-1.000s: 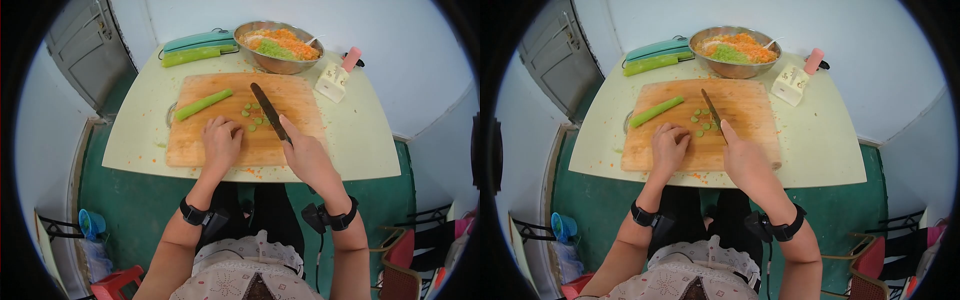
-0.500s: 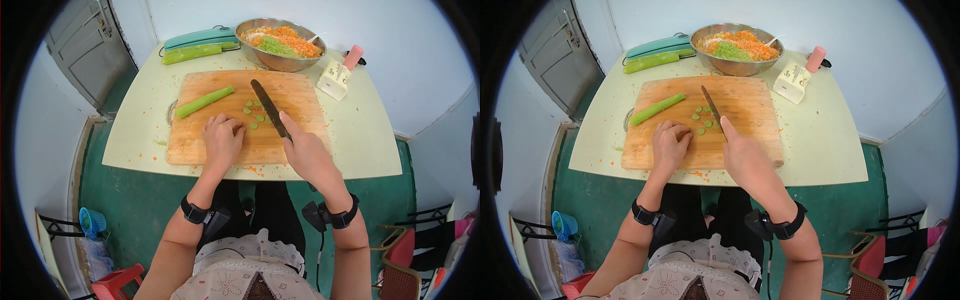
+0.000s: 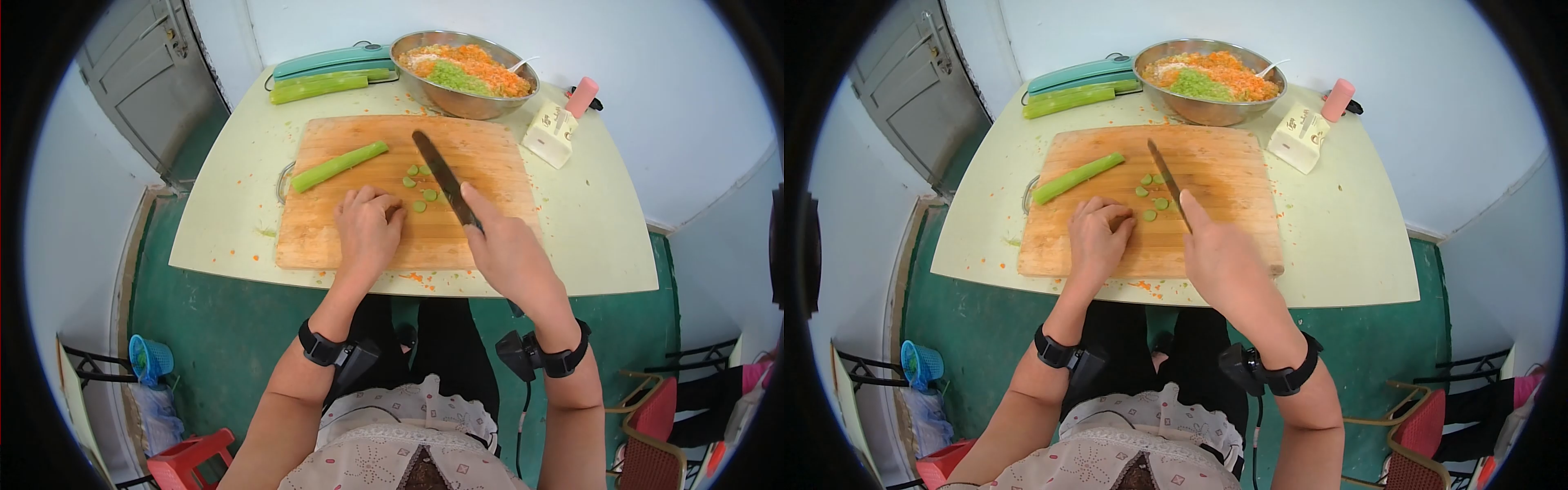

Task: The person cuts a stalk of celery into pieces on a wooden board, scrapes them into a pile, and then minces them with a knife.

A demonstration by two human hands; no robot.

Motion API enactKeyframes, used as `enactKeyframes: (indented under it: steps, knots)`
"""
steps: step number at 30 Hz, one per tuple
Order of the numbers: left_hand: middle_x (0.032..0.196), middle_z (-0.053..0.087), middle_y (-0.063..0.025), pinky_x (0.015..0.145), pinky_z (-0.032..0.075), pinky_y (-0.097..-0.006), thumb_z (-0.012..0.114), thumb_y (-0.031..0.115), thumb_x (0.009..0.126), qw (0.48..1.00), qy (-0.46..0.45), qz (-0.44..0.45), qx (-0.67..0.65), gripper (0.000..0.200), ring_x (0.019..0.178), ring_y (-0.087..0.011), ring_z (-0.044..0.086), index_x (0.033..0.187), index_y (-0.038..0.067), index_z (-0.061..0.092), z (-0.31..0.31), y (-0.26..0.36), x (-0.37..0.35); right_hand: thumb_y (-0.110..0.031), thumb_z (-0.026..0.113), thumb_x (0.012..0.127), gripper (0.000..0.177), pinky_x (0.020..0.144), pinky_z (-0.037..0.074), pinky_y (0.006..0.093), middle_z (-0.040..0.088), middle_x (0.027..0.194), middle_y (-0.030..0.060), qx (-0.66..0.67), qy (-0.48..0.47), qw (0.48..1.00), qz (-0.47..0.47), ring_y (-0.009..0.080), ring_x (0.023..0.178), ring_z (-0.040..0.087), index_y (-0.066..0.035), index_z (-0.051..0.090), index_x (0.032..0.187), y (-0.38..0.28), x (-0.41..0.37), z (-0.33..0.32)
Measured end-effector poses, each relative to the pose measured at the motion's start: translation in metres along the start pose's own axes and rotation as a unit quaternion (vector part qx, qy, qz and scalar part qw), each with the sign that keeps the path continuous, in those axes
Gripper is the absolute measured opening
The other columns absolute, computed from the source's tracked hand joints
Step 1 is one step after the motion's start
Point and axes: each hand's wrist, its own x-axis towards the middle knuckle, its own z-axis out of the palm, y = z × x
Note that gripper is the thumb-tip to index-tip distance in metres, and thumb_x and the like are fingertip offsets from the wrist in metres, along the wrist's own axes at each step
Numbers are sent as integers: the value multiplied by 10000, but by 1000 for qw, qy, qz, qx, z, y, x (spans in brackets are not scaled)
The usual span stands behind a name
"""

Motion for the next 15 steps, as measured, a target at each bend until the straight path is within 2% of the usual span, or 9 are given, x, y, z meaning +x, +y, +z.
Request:
enactKeyframes:
  steps: [5, 8, 11, 15]
  knots:
    - [868, 637, -64, 795, 415, -379, 712, 105, 710, 1000, -2, 2, -1, 108, 878, -266, 565, 802, 48, 706, -2, 1, 1, -98, 509, 871, 494, 645, 467, 494, 591, 689, 256, -10, -18, 1000, 18, 417, 662, 587, -12, 405, 1346, -4, 0, -5]
    - [873, 639, -64, 797, 415, -378, 712, 104, 709, 1000, -2, 0, 1, 110, 879, -266, 566, 804, 48, 706, -2, 2, 0, -101, 509, 873, 491, 642, 466, 496, 591, 681, 254, -13, -17, 1000, -11, 417, 652, 586, -13, 407, 1345, 0, 0, 3]
    - [873, 639, -66, 796, 415, -378, 713, 105, 707, 1000, -2, 0, -1, 115, 878, -267, 567, 806, 48, 706, -1, 1, 0, -104, 509, 872, 488, 642, 465, 497, 590, 679, 256, -18, -30, 999, 20, 419, 647, 586, -16, 414, 1342, -6, 0, -3]
    - [876, 639, -69, 797, 415, -378, 714, 104, 704, 1000, -3, -2, 0, 118, 882, -269, 566, 807, 46, 706, -1, 1, 1, -105, 511, 870, 488, 641, 461, 500, 588, 680, 263, 3, -2, 1000, 2, 422, 649, 584, -9, 416, 1339, -8, -1, -6]
